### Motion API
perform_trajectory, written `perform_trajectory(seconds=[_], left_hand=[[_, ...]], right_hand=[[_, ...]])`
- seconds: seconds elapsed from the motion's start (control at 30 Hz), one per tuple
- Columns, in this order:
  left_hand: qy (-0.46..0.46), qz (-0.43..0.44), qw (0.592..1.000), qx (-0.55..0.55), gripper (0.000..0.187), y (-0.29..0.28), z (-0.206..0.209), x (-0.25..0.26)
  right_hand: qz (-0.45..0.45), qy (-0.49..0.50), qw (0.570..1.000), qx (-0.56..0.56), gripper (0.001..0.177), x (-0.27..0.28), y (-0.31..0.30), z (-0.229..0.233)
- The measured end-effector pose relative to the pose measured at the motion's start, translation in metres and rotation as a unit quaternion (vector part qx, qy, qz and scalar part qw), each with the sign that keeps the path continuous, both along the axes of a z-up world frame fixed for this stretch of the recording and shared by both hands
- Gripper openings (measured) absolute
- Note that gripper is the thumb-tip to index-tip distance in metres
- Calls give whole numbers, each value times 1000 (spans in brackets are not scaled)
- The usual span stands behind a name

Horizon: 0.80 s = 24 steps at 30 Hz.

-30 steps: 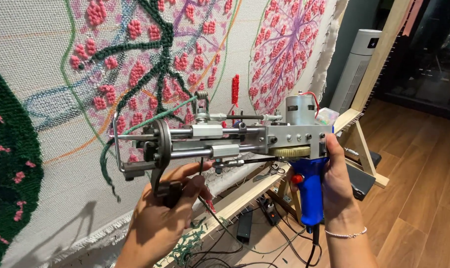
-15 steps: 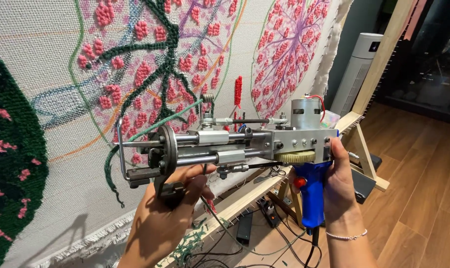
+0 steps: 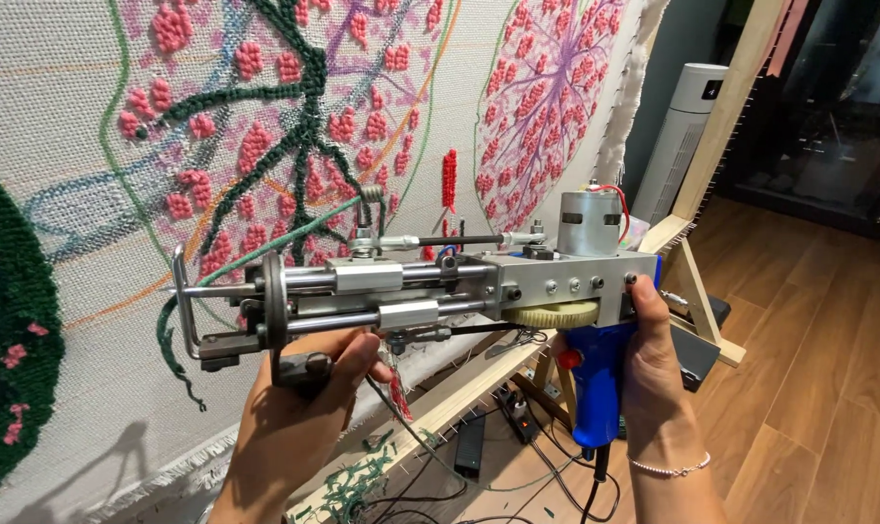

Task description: Using a tufting gun to create a floral pattern on a rug canvas.

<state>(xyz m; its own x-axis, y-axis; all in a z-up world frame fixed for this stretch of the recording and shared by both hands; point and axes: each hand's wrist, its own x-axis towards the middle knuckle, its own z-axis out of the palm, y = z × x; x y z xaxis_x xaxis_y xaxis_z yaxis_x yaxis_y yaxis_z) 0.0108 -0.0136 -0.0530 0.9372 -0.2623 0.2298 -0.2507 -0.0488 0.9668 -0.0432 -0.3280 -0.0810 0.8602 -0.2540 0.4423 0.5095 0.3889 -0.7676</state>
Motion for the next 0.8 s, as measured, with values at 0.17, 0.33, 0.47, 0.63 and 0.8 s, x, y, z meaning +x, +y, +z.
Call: perform_trajectory(seconds=[0.17, 0.33, 0.47, 0.63, 0.8], left_hand=[[-12, 42, 995, 89, 41, -1, 7, -4], [45, 29, 999, -8, 34, -5, 1, 1], [51, 33, 998, -4, 30, -7, -6, 8], [80, 23, 996, -38, 30, -9, -7, 11], [66, 17, 998, -8, 31, -10, -4, 10]], right_hand=[[-4, -1, 1000, -7, 72, -3, 4, 5], [-10, 1, 1000, -21, 72, -3, -2, 0], [-9, 2, 1000, -24, 71, -3, -4, -1], [-20, 4, 999, -24, 69, -3, -5, -1], [-22, 0, 999, -23, 68, -4, -6, -1]])
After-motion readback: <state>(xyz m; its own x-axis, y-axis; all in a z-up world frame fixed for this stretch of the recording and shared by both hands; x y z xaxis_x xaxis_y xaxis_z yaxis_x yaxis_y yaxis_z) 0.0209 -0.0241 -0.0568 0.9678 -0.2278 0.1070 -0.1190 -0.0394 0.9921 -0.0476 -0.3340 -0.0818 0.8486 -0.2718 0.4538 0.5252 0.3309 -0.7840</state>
